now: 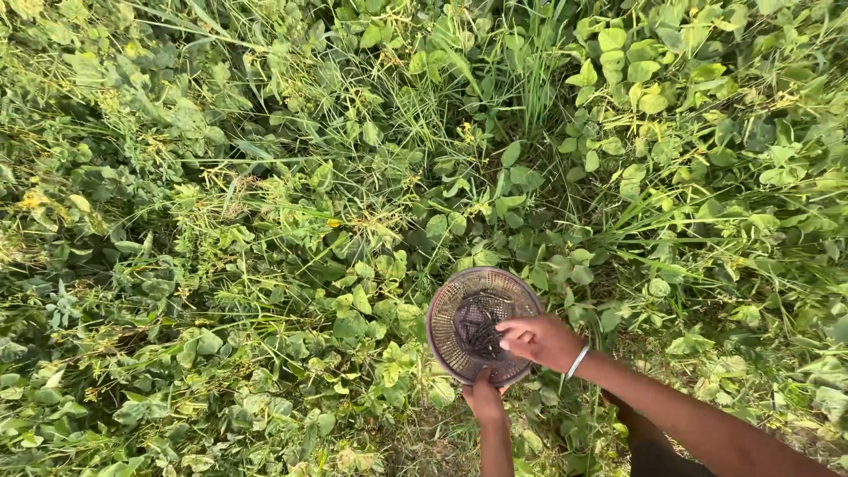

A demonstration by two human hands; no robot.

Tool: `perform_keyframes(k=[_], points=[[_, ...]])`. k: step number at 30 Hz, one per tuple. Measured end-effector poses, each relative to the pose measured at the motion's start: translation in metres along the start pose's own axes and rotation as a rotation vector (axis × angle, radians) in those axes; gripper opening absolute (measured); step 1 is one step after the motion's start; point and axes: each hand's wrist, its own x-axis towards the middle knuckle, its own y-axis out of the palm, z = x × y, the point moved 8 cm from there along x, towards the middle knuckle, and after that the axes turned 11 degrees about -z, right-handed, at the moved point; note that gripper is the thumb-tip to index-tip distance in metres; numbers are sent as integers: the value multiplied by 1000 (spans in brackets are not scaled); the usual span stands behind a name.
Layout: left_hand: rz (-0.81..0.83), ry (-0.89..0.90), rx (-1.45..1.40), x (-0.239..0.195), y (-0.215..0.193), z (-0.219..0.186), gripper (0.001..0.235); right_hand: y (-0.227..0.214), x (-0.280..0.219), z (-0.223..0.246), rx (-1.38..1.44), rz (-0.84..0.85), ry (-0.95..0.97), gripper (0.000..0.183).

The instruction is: The person walks through a grassy field holding a perforated plastic basket and picks long green pods from low plants, placing them one at a time into the basket. They move along the vegetation, reaching with the free hand to harvest pods while carrying the basket in the other hand.

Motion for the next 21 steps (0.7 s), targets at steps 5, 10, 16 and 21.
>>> perform_keyframes(k=[5,10,16,21], points=[[23,-15,-22,-22,6,-19,62,-12,6,-5,62,-128,-293,37],[-12,-14,-27,-22,-9,-32,63,-45,37,-114,262,-381,78,24],[-56,-32,-31,-34,-29,-49,60,-8,47,-217,50,-308,399,24],[-52,-3,-33,-13,-46,-37,54,41,59,-299,-336,-170,419,31]])
